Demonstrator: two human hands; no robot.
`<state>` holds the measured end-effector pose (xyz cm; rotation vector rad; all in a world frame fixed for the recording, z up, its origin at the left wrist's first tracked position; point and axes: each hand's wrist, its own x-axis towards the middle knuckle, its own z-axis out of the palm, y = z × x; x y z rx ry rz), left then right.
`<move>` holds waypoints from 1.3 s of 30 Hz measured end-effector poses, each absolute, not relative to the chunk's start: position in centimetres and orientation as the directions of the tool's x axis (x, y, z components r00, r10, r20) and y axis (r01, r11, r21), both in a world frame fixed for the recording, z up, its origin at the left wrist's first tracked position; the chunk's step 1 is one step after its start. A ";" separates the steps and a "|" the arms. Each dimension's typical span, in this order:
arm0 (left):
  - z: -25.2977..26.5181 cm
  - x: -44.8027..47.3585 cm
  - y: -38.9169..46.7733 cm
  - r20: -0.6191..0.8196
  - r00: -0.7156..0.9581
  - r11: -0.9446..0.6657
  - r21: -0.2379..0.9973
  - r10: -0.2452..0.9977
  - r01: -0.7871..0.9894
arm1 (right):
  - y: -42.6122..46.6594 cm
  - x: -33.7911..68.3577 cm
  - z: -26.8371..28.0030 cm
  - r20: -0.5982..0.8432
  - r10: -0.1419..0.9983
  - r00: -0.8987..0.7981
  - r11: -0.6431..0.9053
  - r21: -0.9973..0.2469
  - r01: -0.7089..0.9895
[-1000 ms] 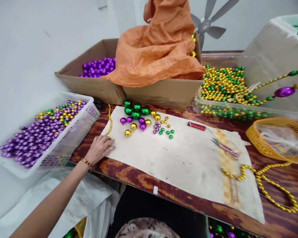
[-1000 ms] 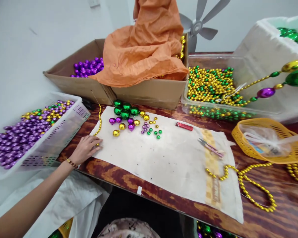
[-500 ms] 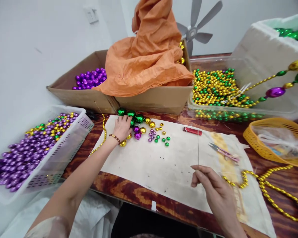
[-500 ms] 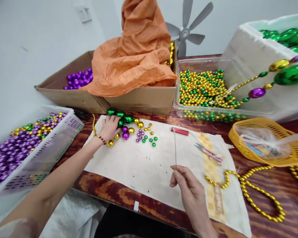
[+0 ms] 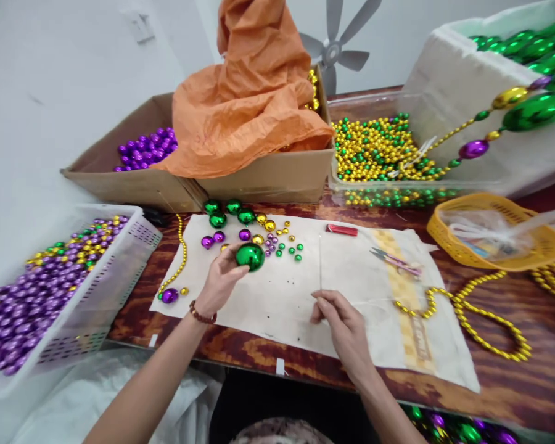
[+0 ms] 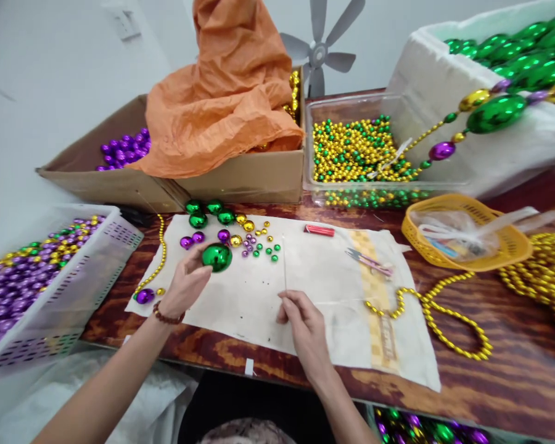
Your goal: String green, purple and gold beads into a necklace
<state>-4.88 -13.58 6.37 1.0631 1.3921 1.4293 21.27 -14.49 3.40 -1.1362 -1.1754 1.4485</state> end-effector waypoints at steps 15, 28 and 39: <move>4.4 5.8 -19.7 0.095 -0.125 -0.074 0.984 0.988 0.163 | -13.1 17.2 3.8 -0.202 0.979 0.013 -0.174 -0.871 -0.460; 4.3 5.0 -19.0 0.413 -0.075 -0.319 0.795 0.908 0.516 | -13.9 18.8 2.5 -0.118 0.993 -0.020 -0.117 -0.923 -0.367; 5.7 3.4 -18.2 0.446 0.002 -0.357 0.714 0.895 0.602 | -14.3 19.8 5.8 0.147 0.983 -0.106 0.143 -0.989 -0.045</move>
